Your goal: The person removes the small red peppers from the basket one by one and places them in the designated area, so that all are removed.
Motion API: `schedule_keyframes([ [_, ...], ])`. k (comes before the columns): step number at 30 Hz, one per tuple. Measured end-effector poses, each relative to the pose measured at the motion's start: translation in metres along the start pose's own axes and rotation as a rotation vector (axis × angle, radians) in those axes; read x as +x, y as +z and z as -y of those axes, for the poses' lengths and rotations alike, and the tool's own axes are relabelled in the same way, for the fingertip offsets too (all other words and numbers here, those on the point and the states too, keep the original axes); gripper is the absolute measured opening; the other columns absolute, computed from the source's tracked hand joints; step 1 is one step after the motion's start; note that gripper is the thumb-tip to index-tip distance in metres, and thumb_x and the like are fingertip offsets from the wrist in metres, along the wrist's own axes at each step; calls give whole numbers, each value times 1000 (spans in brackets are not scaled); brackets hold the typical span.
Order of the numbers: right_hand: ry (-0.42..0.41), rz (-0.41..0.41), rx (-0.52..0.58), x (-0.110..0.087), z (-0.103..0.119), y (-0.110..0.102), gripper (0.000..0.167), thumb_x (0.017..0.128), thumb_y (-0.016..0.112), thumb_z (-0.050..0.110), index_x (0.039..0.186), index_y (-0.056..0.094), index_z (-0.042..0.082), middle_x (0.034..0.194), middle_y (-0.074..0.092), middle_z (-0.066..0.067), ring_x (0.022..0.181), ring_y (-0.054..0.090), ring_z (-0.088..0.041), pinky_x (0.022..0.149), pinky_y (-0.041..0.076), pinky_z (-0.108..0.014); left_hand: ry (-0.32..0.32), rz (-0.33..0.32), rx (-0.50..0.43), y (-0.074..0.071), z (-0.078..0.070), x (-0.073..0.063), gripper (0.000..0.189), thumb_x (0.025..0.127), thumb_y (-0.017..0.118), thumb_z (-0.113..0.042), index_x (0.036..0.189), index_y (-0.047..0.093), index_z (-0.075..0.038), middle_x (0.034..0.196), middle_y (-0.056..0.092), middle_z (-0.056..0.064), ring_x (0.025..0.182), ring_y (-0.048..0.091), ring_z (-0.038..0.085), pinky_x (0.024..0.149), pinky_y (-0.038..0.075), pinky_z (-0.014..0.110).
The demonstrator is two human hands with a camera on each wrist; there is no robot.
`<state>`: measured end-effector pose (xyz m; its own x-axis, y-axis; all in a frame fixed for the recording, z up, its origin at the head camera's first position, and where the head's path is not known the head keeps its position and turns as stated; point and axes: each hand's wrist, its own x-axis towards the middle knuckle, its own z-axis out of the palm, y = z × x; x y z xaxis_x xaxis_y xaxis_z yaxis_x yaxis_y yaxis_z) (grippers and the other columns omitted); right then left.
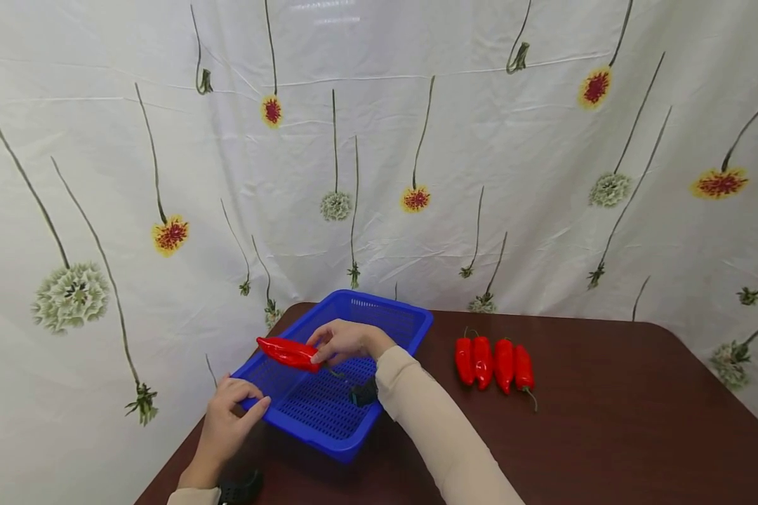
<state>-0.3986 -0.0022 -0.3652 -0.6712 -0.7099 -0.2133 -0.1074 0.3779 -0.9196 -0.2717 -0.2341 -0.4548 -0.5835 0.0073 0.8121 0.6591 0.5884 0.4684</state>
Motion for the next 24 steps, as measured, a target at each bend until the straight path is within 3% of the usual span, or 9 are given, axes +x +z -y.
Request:
schedule_keyframes([
  [10,16,-115,113,-10,7,-2,42,91,69,5,132,59,0,119,65,-16,97,68,-21,93,57,-41,13,-10,-2,0,-1,0,32,69,82,5,69,62,-21,68,64,-6,83,50,9,102,24,79],
  [24,-23,-138,189,-28,14,-2,44,93,69,7,135,57,0,125,64,-17,104,69,-24,100,53,-47,32,-6,-9,-1,-1,-1,31,71,81,4,70,63,-20,68,64,-4,83,49,9,99,23,80],
])
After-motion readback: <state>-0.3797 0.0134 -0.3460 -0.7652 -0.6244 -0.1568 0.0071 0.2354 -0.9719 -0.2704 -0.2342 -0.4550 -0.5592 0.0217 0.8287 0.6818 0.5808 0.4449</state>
